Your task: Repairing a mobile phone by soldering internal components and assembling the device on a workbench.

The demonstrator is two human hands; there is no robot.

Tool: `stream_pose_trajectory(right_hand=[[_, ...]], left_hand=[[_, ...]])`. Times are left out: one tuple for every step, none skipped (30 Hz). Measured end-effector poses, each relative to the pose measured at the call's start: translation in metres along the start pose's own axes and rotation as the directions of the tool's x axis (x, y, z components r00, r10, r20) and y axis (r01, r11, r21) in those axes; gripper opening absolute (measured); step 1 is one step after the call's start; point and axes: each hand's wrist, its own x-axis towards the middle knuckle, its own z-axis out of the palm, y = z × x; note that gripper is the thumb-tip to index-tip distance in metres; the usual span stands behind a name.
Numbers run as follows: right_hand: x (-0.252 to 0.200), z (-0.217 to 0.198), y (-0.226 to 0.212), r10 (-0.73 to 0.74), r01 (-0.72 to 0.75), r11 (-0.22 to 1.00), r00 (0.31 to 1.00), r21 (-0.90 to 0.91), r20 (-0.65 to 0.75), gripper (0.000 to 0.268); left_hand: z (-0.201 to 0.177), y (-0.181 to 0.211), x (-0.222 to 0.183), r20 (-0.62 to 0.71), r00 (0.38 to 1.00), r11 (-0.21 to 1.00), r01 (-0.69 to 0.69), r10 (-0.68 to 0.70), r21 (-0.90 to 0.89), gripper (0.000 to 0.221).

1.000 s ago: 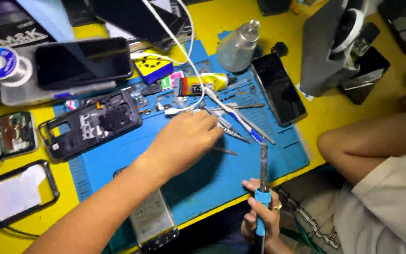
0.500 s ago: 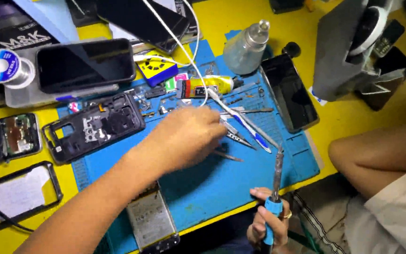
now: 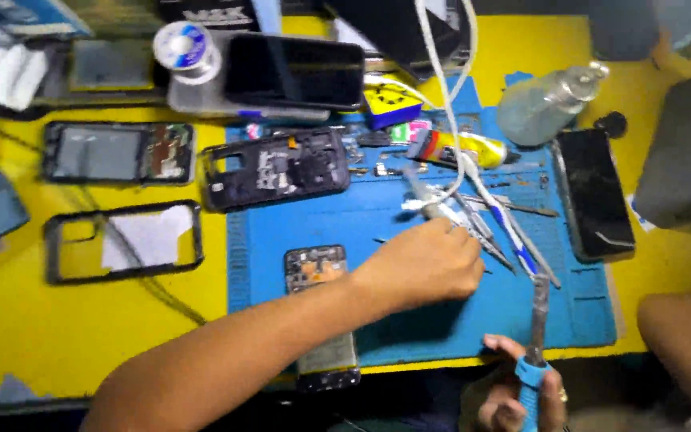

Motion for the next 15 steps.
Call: stream_pose_trajectory(right_hand=[[0.001, -0.002, -0.003, 0.001, -0.002, 1.000, 1.000, 0.020, 0.012, 0.053], [0.004, -0.007, -0.008, 0.051, -0.049, 0.998, 0.998, -0.040, 0.044, 0.052], [0.007, -0.013, -0.011, 0.102, -0.094, 0.990, 0.992, -0.102, 0.072, 0.050], [0.009, -0.009, -0.004, 0.096, -0.088, 0.990, 0.993, -0.110, 0.070, 0.050], [0.011, -0.006, 0.004, 0.018, -0.016, 0.996, 1.000, -0.086, 0.022, 0.047], [0.013, -0.006, 0.010, -0.059, 0.057, 0.996, 0.998, -0.074, -0.026, 0.045], [0.016, -0.001, 0.011, -0.064, 0.061, 0.994, 0.998, -0.090, -0.027, 0.045], [0.019, 0.004, 0.013, -0.121, 0.115, 0.989, 0.991, -0.094, -0.059, 0.040], [0.024, 0.009, 0.016, -0.178, 0.169, 0.981, 0.980, -0.099, -0.090, 0.036], [0.029, 0.012, 0.012, -0.189, 0.177, 0.977, 0.978, -0.116, -0.094, 0.036], [0.034, 0.016, 0.008, -0.188, 0.176, 0.973, 0.980, -0.146, -0.070, 0.032], [0.038, 0.022, 0.006, -0.180, 0.171, 0.972, 0.983, -0.162, -0.045, 0.029], [0.042, 0.013, 0.002, -0.184, 0.174, 0.971, 0.982, -0.165, -0.048, 0.029], [0.045, 0.007, 0.001, -0.192, 0.208, 0.952, 0.977, -0.225, 0.093, 0.027], [0.046, 0.003, -0.002, -0.188, 0.251, 0.927, 0.954, -0.278, 0.233, 0.026]], left_hand=[[-0.004, -0.002, -0.004, 0.005, 1.000, 1.000, 0.016, -0.017, 0.016, 0.014], [-0.007, -0.002, -0.006, 0.021, 0.999, 0.999, 0.037, -0.036, -0.028, 0.015], [-0.008, -0.002, -0.006, 0.037, 0.998, 0.996, 0.058, -0.055, -0.072, 0.016], [-0.014, -0.003, -0.010, 0.029, 0.998, 0.996, 0.052, -0.049, -0.076, 0.016], [-0.018, -0.004, -0.013, 0.029, 0.997, 0.993, 0.071, -0.068, -0.099, 0.018], [-0.022, -0.003, -0.015, 0.027, 0.996, 0.988, 0.088, -0.085, -0.130, 0.021], [-0.026, 0.000, -0.020, 0.017, 0.997, 0.987, 0.079, -0.078, -0.142, 0.021], [-0.028, 0.001, -0.022, 0.027, 0.998, 0.990, 0.067, -0.064, -0.121, 0.018], [-0.030, 0.001, -0.023, 0.036, 0.998, 0.994, 0.054, -0.051, -0.099, 0.016], [-0.034, 0.001, -0.024, 0.025, 0.999, 0.993, 0.040, -0.037, -0.108, 0.016], [-0.038, 0.000, -0.026, 0.089, 0.995, 0.996, 0.041, -0.033, -0.085, 0.018], [-0.043, -0.002, -0.030, 0.161, 0.986, 0.997, 0.049, -0.040, -0.052, 0.020], [-0.041, -0.002, -0.029, 0.159, 0.987, 0.998, 0.044, -0.035, -0.052, 0.020], [-0.042, -0.002, -0.032, 0.120, 0.990, 0.996, 0.074, -0.068, -0.045, 0.020], [-0.044, -0.003, -0.037, 0.080, 0.992, 0.994, 0.104, -0.101, -0.039, 0.020]])
